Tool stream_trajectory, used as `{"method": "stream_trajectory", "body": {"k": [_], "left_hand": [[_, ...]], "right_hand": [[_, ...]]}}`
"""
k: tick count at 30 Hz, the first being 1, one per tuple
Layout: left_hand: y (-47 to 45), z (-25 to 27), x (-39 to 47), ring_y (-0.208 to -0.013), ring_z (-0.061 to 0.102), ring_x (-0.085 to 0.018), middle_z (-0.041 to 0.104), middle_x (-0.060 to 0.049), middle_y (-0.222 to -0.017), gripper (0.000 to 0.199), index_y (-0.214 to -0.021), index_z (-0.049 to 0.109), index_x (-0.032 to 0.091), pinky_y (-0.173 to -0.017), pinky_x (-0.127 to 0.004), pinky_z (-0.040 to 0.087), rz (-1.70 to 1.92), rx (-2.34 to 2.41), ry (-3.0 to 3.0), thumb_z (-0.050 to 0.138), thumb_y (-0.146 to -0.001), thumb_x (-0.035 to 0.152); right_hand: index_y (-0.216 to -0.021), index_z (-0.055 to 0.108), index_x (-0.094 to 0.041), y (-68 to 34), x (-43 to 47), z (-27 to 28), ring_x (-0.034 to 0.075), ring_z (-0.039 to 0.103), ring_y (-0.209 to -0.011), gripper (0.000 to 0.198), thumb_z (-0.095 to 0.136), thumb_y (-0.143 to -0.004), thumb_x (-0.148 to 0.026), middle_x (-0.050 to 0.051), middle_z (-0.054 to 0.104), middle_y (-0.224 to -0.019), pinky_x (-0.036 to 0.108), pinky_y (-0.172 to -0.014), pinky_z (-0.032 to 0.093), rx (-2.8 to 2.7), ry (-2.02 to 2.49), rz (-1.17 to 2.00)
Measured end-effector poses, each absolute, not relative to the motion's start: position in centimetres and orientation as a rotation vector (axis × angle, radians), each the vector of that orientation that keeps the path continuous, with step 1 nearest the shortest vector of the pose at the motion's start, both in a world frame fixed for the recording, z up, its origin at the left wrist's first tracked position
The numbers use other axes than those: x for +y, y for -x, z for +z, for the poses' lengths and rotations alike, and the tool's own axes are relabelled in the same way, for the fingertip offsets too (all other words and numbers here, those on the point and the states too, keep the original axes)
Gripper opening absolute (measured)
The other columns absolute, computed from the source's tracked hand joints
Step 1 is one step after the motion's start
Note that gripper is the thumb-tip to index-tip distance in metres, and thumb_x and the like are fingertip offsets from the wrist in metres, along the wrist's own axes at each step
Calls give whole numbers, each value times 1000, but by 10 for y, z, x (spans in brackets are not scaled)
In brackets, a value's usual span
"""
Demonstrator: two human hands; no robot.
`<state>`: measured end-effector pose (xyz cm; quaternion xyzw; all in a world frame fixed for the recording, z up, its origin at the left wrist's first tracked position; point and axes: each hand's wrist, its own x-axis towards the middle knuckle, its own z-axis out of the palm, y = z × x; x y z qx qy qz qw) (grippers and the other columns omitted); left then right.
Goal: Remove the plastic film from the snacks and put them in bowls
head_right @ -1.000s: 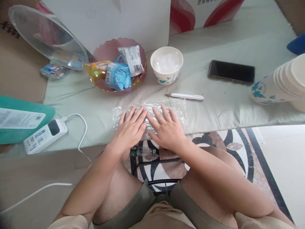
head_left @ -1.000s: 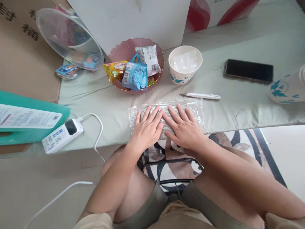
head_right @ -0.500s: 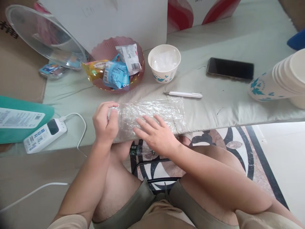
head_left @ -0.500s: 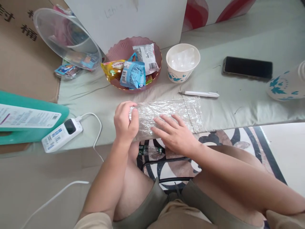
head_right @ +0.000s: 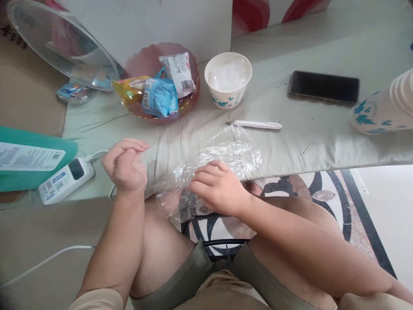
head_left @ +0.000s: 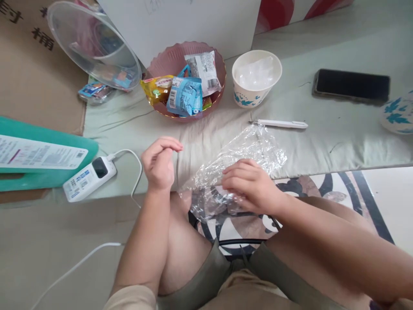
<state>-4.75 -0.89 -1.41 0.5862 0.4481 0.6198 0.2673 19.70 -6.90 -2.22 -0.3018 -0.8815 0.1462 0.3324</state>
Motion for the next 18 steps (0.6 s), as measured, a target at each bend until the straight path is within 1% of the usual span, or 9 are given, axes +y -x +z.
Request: {"method": "stream_trajectory", "body": {"k": [3,5,7,9,11,12,14,17,18], "left_hand": [[49,-15,-10,-85,69,-21,74,-6,-97,19,-88,76,25,-78,-38,59,1311,1039,-1537,61,-80,19],[44,-13,-12,-112,70,-26,73,-9,-126,34,-107,77,27,-90,-41,60,1028,959,-1641,65,-77,18],[34,-12,-16,-138,59,-30,63,-9,-148,50,-123,73,30,-106,-47,56,830,867,-1795,72,-75,19],[23,-13,-17,-146,52,-31,61,-9,-152,48,-122,73,31,-116,-53,49,791,814,-1922,78,-75,24],[14,-15,-16,-139,59,-30,73,-9,-133,21,-103,77,27,-115,-54,50,880,843,-1998,77,-82,28],[11,-17,-15,-130,66,-28,78,-9,-119,8,-93,77,26,-111,-53,53,939,867,-2020,74,-86,29],[10,-18,-13,-106,76,-25,81,-6,-95,9,-82,75,24,-97,-46,60,1025,908,-2072,71,-90,27],[16,-15,-14,-81,77,-20,81,-4,-86,8,-81,75,24,-79,-37,61,1043,976,-2174,73,-89,25],[19,-13,-16,-77,76,-19,81,-4,-86,7,-81,75,24,-75,-35,60,1026,1001,-2204,72,-88,24]], "right_hand": [[-98,62,-25,-216,-60,-7,19,74,-99,9,53,-98,-24,2,77,-92,40,-89,56,-1979,694,881],[-93,59,-25,-225,-54,-1,20,75,-101,9,56,-100,-30,3,77,-90,40,-90,59,-1739,727,1120],[-89,57,-25,-228,-51,1,20,75,-105,14,58,-100,-34,4,77,-92,39,-90,61,-1583,776,1246],[-89,57,-25,-228,-50,-3,20,75,-106,13,60,-99,-32,4,78,-95,38,-89,60,-1598,803,1234],[-96,60,-24,-224,-51,-7,21,75,-103,5,62,-96,-29,6,79,-103,39,-88,58,-1764,848,1040],[-101,61,-24,-222,-52,-9,22,75,-102,9,64,-94,-29,7,78,-106,40,-87,57,-1851,881,894],[-105,62,-24,-217,-55,-10,22,74,-96,15,67,-91,-27,6,78,-103,40,-86,54,-1943,957,611],[-92,61,-24,-214,-59,-8,18,72,-81,3,62,-93,-21,2,76,-86,36,-77,51,-1931,1032,467],[-89,61,-24,-214,-60,-7,17,71,-78,7,60,-93,-19,0,75,-83,35,-75,50,-1917,1055,479]]}}
